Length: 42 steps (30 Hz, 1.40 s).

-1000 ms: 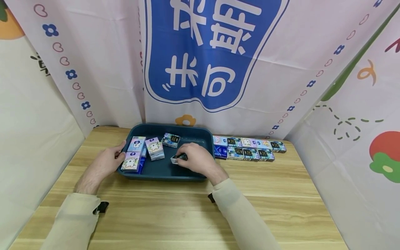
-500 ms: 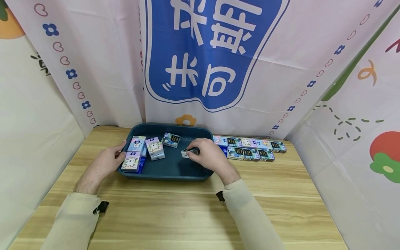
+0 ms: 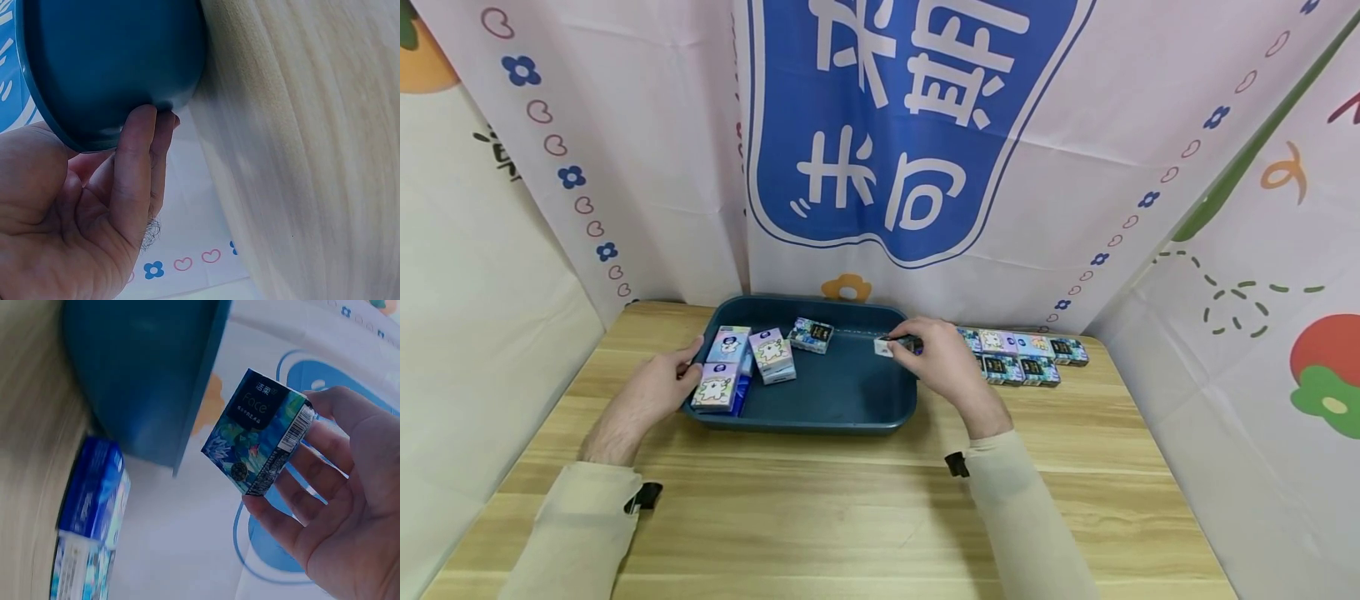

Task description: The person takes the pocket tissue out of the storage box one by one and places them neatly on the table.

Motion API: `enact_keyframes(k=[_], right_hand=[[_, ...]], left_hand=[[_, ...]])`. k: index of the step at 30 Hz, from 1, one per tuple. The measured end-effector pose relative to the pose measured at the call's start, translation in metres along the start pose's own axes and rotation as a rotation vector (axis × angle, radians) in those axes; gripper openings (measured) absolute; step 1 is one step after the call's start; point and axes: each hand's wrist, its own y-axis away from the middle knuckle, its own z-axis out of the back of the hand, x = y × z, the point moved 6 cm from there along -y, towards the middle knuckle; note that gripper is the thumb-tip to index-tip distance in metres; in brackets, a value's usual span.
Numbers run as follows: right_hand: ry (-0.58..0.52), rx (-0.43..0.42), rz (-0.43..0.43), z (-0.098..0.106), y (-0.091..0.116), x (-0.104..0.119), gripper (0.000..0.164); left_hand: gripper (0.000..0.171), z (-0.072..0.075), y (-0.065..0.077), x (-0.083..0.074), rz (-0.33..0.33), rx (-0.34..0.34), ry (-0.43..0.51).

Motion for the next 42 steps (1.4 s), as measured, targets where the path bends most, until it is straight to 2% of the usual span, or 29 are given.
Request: enact_keyframes(k=[8,14,25,37,42], right_hand=[[-0.026,-0.099,-0.097,0.024,0.007,-0.035,0.021],[-0.001,-0.148,-0.167,0.037,0.016,-0.065,0.024],[0.013,-0.184,-0.295,0.058,0.036,-0.12,0.031],[0.021,-0.223,-0.396,0.083,0.061,-0.165,0.032],[0.028,-0.215,-0.443,0.091,0.069,-0.182,0.034]], left_hand=[[0.067,0.0,0.001,-0.001,-0.007,0.003,-0.004],[0.067,0.001,0.001,-0.003,-0.012,-0.001,-0.014],[0.068,0.001,0.003,-0.003,0.007,0.015,0.004],[0.067,0.002,0.003,-0.003,-0.006,0.009,-0.019],[0.067,0.002,0.003,-0.003,-0.003,0.01,-0.017]])
